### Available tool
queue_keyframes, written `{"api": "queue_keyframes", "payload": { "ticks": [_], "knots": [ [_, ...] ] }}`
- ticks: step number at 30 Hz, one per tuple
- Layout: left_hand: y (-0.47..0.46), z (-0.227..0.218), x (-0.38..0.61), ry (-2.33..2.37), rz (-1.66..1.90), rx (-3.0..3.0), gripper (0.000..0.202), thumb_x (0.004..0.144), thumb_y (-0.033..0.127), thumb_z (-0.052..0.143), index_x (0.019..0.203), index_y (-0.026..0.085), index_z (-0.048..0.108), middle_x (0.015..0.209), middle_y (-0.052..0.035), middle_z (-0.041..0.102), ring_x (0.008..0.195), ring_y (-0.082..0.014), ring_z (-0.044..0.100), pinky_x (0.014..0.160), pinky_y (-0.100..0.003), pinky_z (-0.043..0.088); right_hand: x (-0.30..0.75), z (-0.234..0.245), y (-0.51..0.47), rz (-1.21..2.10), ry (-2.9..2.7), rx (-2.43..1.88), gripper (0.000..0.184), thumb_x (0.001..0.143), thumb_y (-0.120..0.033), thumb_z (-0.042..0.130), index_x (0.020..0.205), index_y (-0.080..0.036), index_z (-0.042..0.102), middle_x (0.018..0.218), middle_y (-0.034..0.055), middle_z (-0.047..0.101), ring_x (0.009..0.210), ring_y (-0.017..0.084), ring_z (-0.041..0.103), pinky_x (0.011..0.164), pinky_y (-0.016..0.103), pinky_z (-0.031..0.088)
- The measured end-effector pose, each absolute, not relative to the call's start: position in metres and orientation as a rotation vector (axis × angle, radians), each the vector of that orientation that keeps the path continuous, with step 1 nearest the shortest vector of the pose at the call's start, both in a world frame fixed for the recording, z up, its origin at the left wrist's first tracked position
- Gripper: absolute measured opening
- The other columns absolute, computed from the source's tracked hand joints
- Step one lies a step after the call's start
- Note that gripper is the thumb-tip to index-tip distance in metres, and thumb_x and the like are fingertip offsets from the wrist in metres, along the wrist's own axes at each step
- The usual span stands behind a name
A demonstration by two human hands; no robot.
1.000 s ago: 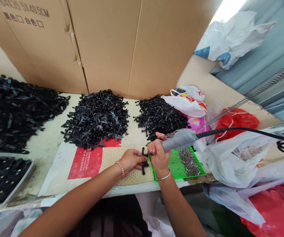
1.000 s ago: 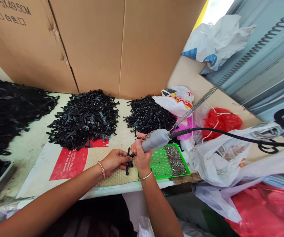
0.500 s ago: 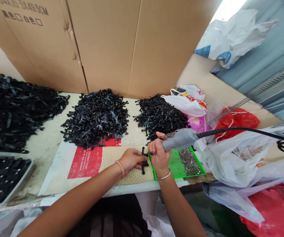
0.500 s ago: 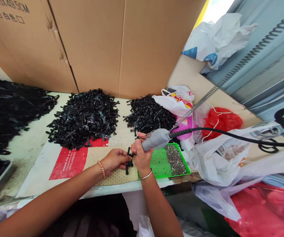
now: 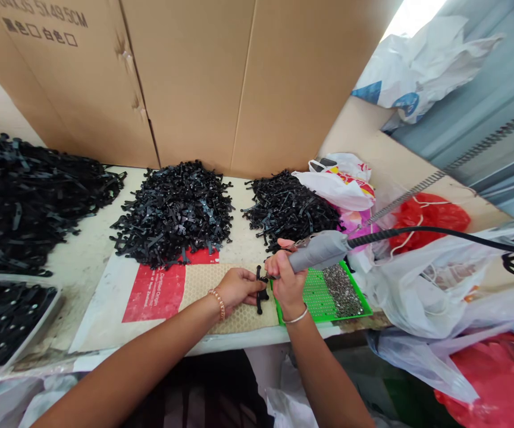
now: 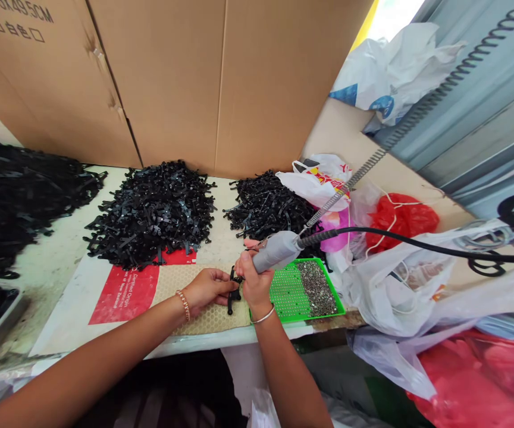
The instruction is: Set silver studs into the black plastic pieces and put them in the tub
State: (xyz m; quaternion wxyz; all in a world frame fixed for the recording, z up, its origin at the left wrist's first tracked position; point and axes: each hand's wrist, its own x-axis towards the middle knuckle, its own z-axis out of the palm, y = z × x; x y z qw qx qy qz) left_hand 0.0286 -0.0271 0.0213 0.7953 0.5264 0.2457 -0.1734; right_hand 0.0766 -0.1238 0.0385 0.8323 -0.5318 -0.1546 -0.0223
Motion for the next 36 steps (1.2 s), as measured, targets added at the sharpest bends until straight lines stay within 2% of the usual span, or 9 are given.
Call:
{"api": "queue_keyframes", "payload": {
  "ticks": [7,16,21,24,26,28,30,33,36],
  "knots": [
    [-0.026,0.024,0.029,0.539,-0.393,1.127,0.033,0.057,0.024,0.088,0.061,0.011,0.058,0.059,-0.0023,0.062,0.051,-0.0107,0.058,0.049,-0.021,0.052,0.079,0.038,-0.124,-0.013,-0.348,-1.210,0.030,0.081,-0.043,0.068,0.097,-0.022,0.055,0.050,-0.0098,0.038,0.042,0.009,0.038,0.045,0.023,0.039],
    [-0.027,0.027,0.030,0.557,-0.406,1.089,0.030,0.053,0.019,0.088,0.058,0.010,0.060,0.058,-0.0024,0.063,0.051,-0.0124,0.060,0.050,-0.023,0.052,0.085,0.042,-0.125,0.164,-0.425,-1.145,0.027,0.078,-0.039,0.071,0.088,-0.021,0.055,0.045,-0.0107,0.037,0.038,0.007,0.035,0.041,0.020,0.035],
    [-0.027,0.026,0.030,0.552,-0.390,1.092,0.028,0.056,0.016,0.087,0.057,0.010,0.060,0.057,-0.0024,0.062,0.050,-0.0119,0.059,0.050,-0.023,0.052,0.087,0.045,-0.127,0.196,-0.434,-1.137,0.030,0.075,-0.045,0.072,0.087,-0.022,0.056,0.045,-0.0111,0.036,0.038,0.007,0.034,0.042,0.021,0.036],
    [-0.025,0.026,0.029,0.526,-0.405,1.042,0.027,0.057,0.016,0.088,0.063,0.009,0.062,0.062,-0.0047,0.065,0.054,-0.0130,0.062,0.053,-0.024,0.054,0.090,0.064,-0.140,0.189,-0.571,-1.237,0.030,0.077,-0.049,0.070,0.078,-0.020,0.060,0.053,-0.0061,0.047,0.048,0.011,0.046,0.062,0.031,0.051],
    [-0.024,0.026,0.030,0.530,-0.406,1.020,0.025,0.059,0.014,0.087,0.067,0.009,0.063,0.067,-0.0065,0.068,0.057,-0.0139,0.063,0.055,-0.025,0.056,0.093,0.080,-0.154,0.111,-0.656,-1.403,0.027,0.080,-0.044,0.069,0.071,-0.019,0.063,0.062,-0.0008,0.057,0.062,0.015,0.057,0.083,0.040,0.050],
    [-0.023,0.027,0.031,0.555,-0.415,1.021,0.024,0.062,0.013,0.085,0.069,0.009,0.063,0.070,-0.0088,0.070,0.059,-0.0154,0.065,0.057,-0.026,0.057,0.098,0.090,-0.168,0.012,-0.649,-1.534,0.020,0.081,-0.036,0.069,0.072,-0.019,0.064,0.070,0.0020,0.063,0.075,0.018,0.062,0.090,0.041,0.047],
    [-0.024,0.027,0.032,0.582,-0.431,1.033,0.023,0.064,0.013,0.085,0.070,0.009,0.062,0.072,-0.0102,0.070,0.060,-0.0165,0.066,0.057,-0.027,0.057,0.105,0.088,-0.178,-0.056,-0.546,-1.551,0.016,0.077,-0.033,0.072,0.083,-0.020,0.064,0.073,0.0010,0.064,0.074,0.018,0.061,0.077,0.035,0.050],
    [-0.024,0.029,0.033,0.604,-0.447,1.050,0.022,0.066,0.013,0.083,0.071,0.010,0.062,0.070,-0.0096,0.070,0.058,-0.0159,0.066,0.057,-0.027,0.057,0.115,0.066,-0.181,-0.131,-0.323,-1.429,0.032,0.071,-0.033,0.075,0.097,-0.021,0.060,0.061,-0.0054,0.056,0.052,0.011,0.050,0.052,0.024,0.043],
    [-0.025,0.030,0.034,0.616,-0.446,1.074,0.017,0.071,0.012,0.079,0.070,0.010,0.062,0.069,-0.0085,0.070,0.055,-0.0147,0.065,0.055,-0.026,0.056,0.121,0.043,-0.178,-0.143,-0.184,-1.276,0.032,0.071,-0.038,0.074,0.093,-0.019,0.060,0.048,-0.0102,0.041,0.041,0.008,0.036,0.044,0.022,0.034]
  ]
}}
